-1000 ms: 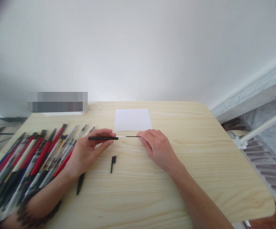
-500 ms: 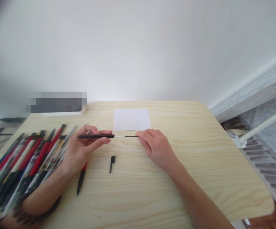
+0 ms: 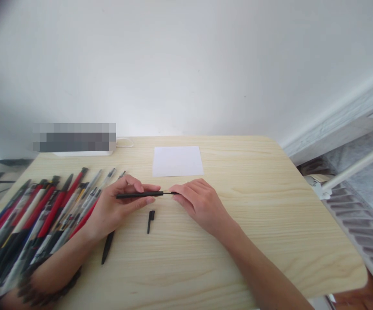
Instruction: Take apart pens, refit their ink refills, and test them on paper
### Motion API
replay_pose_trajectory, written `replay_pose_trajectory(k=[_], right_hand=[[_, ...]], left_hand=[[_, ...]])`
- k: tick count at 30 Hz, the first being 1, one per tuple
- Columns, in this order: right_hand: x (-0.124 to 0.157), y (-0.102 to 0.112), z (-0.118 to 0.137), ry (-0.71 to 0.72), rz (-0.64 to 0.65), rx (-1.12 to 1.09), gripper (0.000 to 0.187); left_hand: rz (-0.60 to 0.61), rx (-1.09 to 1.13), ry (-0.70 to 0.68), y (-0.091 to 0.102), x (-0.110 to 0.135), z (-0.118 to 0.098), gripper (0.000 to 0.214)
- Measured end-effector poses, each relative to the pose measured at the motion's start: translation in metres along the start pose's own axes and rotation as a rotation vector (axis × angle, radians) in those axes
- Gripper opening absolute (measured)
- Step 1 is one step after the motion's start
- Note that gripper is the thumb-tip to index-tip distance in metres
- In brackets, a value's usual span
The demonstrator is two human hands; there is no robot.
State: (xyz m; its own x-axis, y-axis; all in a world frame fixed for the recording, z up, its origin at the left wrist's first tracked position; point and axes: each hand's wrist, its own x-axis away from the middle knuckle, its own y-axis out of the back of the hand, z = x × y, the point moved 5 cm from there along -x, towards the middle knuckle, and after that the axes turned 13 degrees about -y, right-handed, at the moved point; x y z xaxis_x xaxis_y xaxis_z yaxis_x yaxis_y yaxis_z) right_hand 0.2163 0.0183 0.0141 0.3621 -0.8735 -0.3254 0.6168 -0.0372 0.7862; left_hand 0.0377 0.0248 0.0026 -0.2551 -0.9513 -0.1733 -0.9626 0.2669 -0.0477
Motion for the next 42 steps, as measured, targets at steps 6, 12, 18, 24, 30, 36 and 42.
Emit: replay_pose_trajectory(k=[6,12,18,24,30,36,42], right_hand=[[-0.001,-0.006,0.01,0.021,-0.04,-0.074,0.02],[0.003,-0.003,0.011,0.03,-0.114,-0.121,0.017],[0.003,-0.004,0.016,0.049,-0.118,-0.124,0.012],[0.001,-0.003,0.015,0.049,-0.127,-0.102,0.008],[0.003,-0.003,0.016,0.052,-0.106,-0.151,0.009],[0.003,-0.007,0.013,0.0,-0.057,-0.177,0.013],[0.001,-0.01,0.005,-0.103,-0.042,-0.112,0.021]], left_hand=[[0.056,0.037,0.047,-0.005,0.002,-0.001,0.024],[0.071,0.036,0.063,-0.003,0.001,0.0,0.024],[0.092,0.067,0.056,-0.001,0.002,0.0,0.027],[0.078,0.09,0.077,-0.002,0.002,0.0,0.028],[0.101,0.127,0.088,-0.006,0.003,0.005,0.027],[0.163,0.121,0.097,-0.009,0.003,0.001,0.025],[0.197,0.038,0.132,-0.009,0.002,0.0,0.016]])
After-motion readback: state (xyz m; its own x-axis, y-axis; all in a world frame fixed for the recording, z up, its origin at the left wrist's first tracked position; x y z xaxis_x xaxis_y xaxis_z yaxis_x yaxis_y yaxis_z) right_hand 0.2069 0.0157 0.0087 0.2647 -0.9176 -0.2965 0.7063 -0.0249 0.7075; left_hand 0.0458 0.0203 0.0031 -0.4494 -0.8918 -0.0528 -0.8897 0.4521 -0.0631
